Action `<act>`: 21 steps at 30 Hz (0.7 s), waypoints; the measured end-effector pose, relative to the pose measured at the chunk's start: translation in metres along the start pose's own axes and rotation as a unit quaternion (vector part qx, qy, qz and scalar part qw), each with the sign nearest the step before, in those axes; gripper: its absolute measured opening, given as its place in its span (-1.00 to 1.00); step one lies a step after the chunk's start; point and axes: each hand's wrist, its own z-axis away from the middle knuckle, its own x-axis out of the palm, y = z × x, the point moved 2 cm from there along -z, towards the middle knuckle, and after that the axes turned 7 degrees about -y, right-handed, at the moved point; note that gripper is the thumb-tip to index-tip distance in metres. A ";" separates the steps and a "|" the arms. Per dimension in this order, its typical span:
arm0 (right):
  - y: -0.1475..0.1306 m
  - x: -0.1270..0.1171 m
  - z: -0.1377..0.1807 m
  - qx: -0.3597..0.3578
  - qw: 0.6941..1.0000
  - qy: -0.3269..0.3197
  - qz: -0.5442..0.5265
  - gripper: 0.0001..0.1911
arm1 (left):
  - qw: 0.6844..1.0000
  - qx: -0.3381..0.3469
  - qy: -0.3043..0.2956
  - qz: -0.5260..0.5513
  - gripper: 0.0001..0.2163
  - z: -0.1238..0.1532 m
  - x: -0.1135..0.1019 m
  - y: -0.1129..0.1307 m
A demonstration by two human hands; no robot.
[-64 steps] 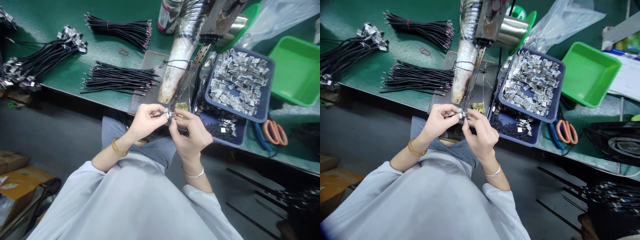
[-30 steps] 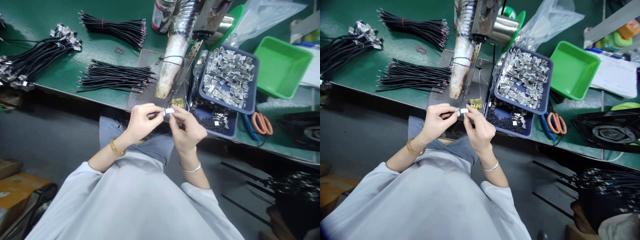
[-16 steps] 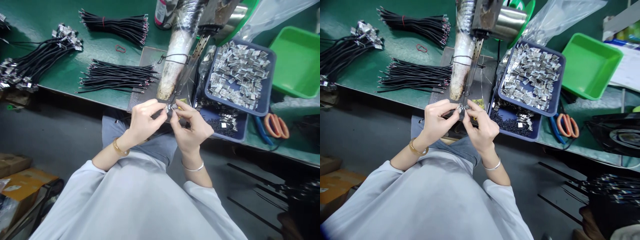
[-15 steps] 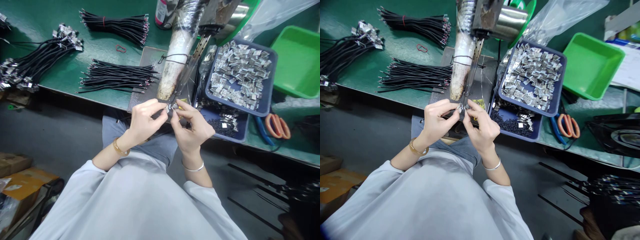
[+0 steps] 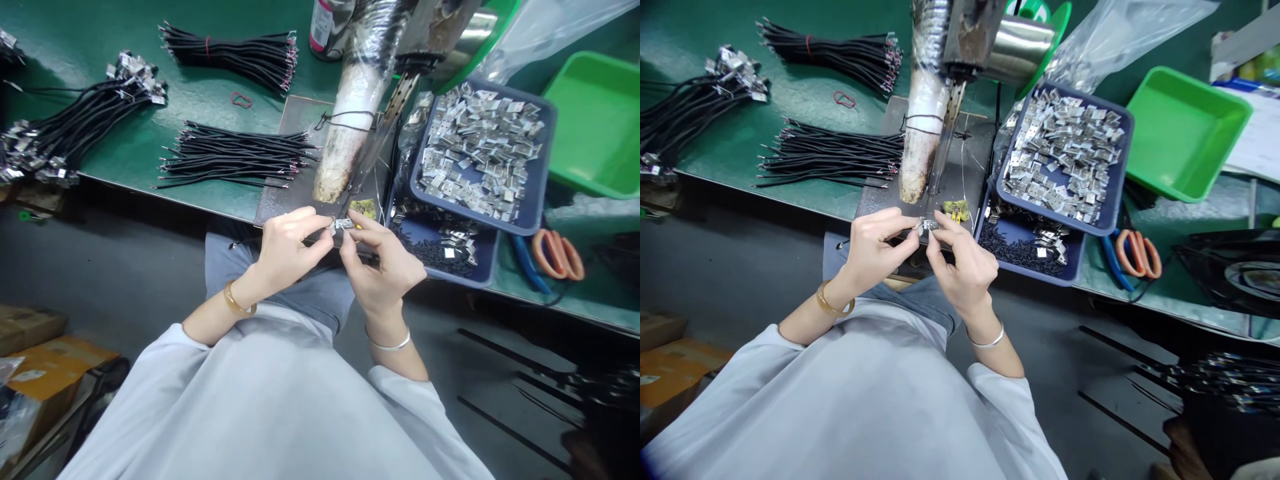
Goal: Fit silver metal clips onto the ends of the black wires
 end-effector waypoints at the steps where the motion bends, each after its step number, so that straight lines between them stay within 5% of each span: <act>1: 0.000 0.000 0.001 -0.002 1.000 -0.006 0.002 -0.93 | 1.000 -0.001 -0.002 0.001 -0.85 0.000 0.000 0.000; 5: 0.003 -0.007 0.005 0.026 1.000 -0.002 0.011 -0.94 | 0.999 -0.019 -0.021 0.025 -0.85 0.003 -0.002 0.000; 11: 0.016 -0.045 0.006 -0.032 0.954 0.295 0.041 -0.86 | 0.998 -0.057 -0.008 0.010 -0.85 0.012 -0.041 -0.029; 14: 0.031 -0.057 0.002 0.027 0.986 0.155 0.051 -0.89 | 0.988 -0.065 0.055 -0.127 -0.90 0.004 -0.089 -0.060; 17: 0.050 -0.063 0.005 0.104 0.994 0.011 0.045 -0.93 | 0.941 -0.066 0.059 -0.325 -0.91 -0.020 -0.143 -0.095; 21: 0.068 -0.081 0.009 0.135 0.982 0.004 0.129 -0.76 | 0.907 -0.095 0.005 -0.409 -0.70 -0.056 -0.213 -0.152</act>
